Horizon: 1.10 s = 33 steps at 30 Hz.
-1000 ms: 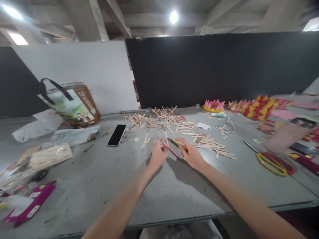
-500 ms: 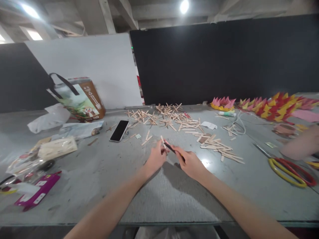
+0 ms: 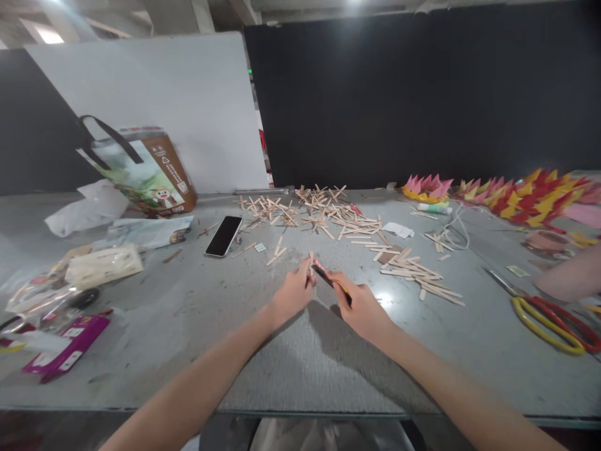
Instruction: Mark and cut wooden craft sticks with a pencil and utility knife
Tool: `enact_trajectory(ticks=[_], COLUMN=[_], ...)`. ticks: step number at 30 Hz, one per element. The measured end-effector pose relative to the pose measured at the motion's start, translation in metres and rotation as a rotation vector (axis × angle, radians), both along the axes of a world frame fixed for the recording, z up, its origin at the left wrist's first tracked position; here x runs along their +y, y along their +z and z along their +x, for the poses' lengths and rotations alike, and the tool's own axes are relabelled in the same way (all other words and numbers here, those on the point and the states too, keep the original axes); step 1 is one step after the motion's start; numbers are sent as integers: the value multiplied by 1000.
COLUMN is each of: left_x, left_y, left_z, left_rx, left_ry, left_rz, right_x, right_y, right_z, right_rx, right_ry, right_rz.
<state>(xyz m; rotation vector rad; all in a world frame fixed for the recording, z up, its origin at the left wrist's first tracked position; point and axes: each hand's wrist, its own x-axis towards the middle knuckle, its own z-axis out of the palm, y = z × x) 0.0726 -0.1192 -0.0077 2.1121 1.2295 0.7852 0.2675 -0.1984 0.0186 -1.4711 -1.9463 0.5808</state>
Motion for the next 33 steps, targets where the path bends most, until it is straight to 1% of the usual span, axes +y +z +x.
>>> enact_trajectory(ticks=[2, 4, 7, 11, 13, 16, 18, 23, 25, 29, 33], left_x=[0, -1, -4, -4, -4, -4, -4, -1, -1, -4, -3], left_y=[-3, -4, -3, 0, 0, -1, -2, -3, -4, 0, 7], left_z=[-1, 0, 0, -3, -3, -1, -1, -4, -4, -4, -8], left_rx=[24, -35, -111, 23, 62, -18, -70, 37, 40, -11, 99], left_ry=[2, -2, -1, -17, -21, -8, -8, -41, -42, -12, -56], left_rz=[14, 0, -18, 92, 103, 29, 11, 157, 159, 98, 174], right_x=[0, -1, -2, -2, -2, -1, -1, -3, -4, -5, -6], right_y=[0, 0, -1, -8, -11, -14, -14, -14, -14, -14, -15], right_z=[0, 0, -2, -3, -3, -4, -4, -6, -6, -7, -8], right_rx=[2, 10, 44, 87, 90, 88, 89, 109, 114, 99, 105], right_ry=[1, -3, -3, -6, -19, -13, -7, -7, -4, -8, -12], right_rz=[1, 8, 24, 59, 88, 119, 132, 157, 161, 200, 235])
